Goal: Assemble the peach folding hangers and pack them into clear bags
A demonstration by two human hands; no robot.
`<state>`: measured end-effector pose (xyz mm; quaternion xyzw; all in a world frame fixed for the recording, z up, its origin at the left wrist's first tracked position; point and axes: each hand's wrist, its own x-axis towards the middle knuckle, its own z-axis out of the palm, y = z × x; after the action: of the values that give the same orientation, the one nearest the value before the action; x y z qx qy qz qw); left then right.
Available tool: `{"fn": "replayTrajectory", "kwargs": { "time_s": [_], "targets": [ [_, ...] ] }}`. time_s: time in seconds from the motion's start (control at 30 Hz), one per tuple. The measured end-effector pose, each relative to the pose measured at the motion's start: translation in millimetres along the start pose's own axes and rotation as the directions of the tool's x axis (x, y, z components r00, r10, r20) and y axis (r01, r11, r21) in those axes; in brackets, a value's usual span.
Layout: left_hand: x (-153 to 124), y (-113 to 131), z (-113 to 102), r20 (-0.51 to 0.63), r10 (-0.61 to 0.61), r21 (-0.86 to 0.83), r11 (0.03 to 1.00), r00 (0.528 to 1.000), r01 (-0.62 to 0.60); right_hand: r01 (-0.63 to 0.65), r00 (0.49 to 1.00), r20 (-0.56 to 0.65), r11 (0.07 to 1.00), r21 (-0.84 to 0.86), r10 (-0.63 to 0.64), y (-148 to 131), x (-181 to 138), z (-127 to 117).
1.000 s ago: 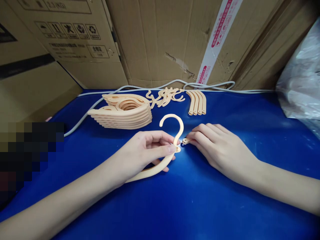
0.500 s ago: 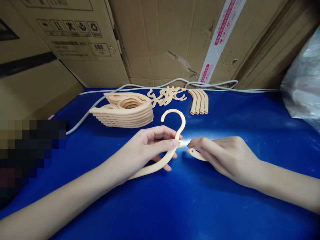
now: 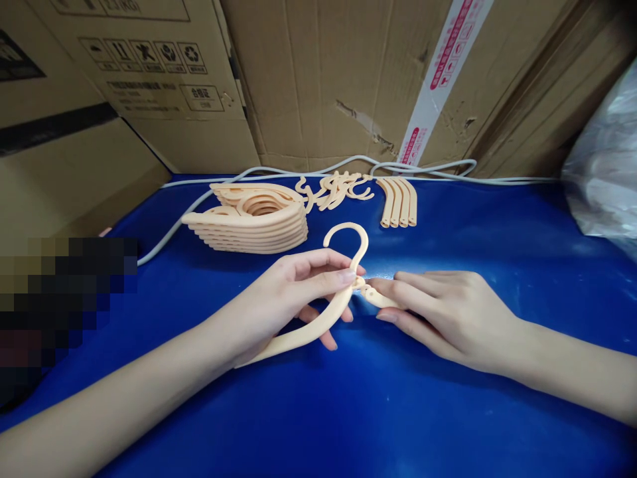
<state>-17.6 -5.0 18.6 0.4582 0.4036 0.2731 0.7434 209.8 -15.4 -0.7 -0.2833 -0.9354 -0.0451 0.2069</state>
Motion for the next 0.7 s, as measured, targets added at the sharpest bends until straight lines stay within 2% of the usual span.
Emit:
{"fn": "replayTrajectory", "kwargs": {
  "time_s": [0.3,0.5,0.7],
  "targets": [
    [-1.6,-0.7,1.1,0.039,-0.047,0.050,0.998,0.998,0.045,0.018,0.995,-0.097,0.992,-0.129,-0.031,-0.4,-2.4,-0.5],
    [-1.0,-1.0,0.4,0.070,0.002,0.073,0.997,0.998,-0.007,0.037,0.992,-0.113,0.987,-0.158,-0.055,-1.3,-2.9,-1.7],
    [-0.5,-0.8,2.4,0.011,0.054,0.123,0.991,0.998,-0.055,0.070,0.989,-0.114,0.975,-0.212,-0.096,-2.3,-2.9,-2.6]
  ]
}}
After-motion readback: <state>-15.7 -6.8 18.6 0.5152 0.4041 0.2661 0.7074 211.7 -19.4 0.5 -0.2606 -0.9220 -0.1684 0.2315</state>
